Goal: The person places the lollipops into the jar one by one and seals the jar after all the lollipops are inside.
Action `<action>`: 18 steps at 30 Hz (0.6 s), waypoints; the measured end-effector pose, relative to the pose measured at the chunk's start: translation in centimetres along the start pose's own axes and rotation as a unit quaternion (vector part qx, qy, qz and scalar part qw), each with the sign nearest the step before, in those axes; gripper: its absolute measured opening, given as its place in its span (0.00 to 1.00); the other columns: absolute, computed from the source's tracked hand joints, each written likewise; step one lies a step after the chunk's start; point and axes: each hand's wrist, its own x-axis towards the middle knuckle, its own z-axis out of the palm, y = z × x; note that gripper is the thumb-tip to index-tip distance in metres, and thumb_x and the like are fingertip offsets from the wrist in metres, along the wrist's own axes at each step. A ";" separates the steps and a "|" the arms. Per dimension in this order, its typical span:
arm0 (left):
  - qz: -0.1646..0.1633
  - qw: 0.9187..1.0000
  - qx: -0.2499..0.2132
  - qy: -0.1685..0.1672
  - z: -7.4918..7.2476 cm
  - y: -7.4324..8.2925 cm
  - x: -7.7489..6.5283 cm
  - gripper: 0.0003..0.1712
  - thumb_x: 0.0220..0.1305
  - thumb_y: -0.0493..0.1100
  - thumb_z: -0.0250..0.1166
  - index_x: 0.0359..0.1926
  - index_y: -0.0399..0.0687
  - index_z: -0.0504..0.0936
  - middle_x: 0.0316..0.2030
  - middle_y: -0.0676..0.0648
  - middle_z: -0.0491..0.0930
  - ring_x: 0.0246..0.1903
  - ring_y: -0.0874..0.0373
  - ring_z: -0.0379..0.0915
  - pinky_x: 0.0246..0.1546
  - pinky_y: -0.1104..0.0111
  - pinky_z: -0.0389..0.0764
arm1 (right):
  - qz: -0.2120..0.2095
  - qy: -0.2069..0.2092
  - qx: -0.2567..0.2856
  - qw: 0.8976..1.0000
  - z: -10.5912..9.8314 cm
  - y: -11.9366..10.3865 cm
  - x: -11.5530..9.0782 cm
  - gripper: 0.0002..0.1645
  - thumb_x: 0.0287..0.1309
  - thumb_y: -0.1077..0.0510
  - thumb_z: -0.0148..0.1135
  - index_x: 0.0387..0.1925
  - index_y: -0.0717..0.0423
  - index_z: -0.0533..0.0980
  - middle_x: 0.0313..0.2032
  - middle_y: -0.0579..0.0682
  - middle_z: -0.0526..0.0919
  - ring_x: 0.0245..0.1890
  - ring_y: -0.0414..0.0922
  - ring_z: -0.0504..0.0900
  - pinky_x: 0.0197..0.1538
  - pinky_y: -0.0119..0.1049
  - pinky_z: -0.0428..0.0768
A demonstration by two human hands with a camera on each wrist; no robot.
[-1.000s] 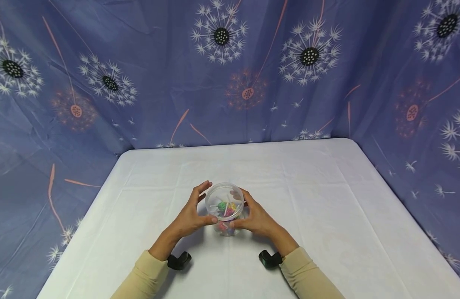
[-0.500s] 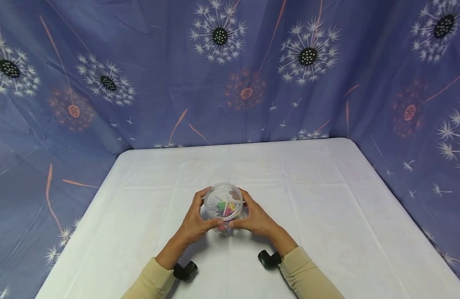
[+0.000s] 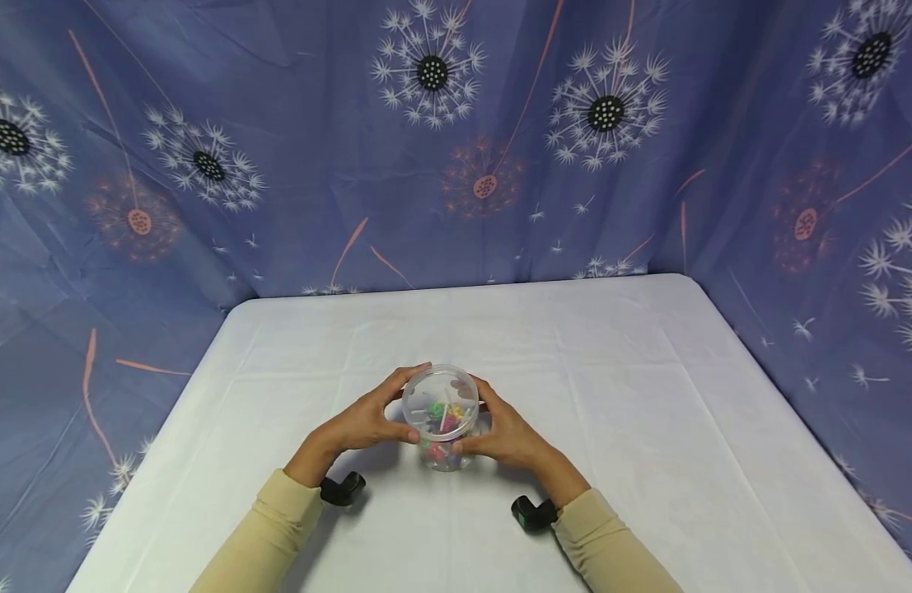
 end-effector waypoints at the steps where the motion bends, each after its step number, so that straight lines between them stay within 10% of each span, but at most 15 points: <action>1: -0.004 1.000 0.000 -0.005 -0.2 0.1 0.0 0.56 0.49 0.54 0.73 0.73 0.66 0.48 0.69 0.50 0.55 0.70 0.50 0.51 0.68 0.49 0.59 | 0.001 0.000 0.001 1.000 0.0 0.0 0.0 0.59 0.41 0.48 0.76 0.71 0.37 0.51 0.63 0.55 0.69 0.61 0.57 0.69 0.62 0.68 0.59; 5: -0.028 0.999 -0.009 0.017 0.3 0.5 -0.4 0.59 0.49 0.53 0.73 0.73 0.65 0.44 0.71 0.50 0.50 0.71 0.48 0.50 0.68 0.50 0.59 | 0.004 0.003 0.002 1.000 0.1 -0.1 0.1 0.59 0.40 0.48 0.76 0.70 0.34 0.51 0.63 0.54 0.69 0.61 0.57 0.69 0.63 0.68 0.58; 18: -0.065 0.970 -0.016 0.234 6.1 2.1 -1.9 0.55 0.47 0.53 0.75 0.71 0.58 0.53 0.67 0.46 0.59 0.68 0.47 0.56 0.67 0.45 0.57 | -0.013 0.013 -0.008 1.000 0.1 0.2 0.0 0.59 0.40 0.47 0.76 0.70 0.36 0.52 0.63 0.54 0.70 0.59 0.57 0.71 0.60 0.67 0.62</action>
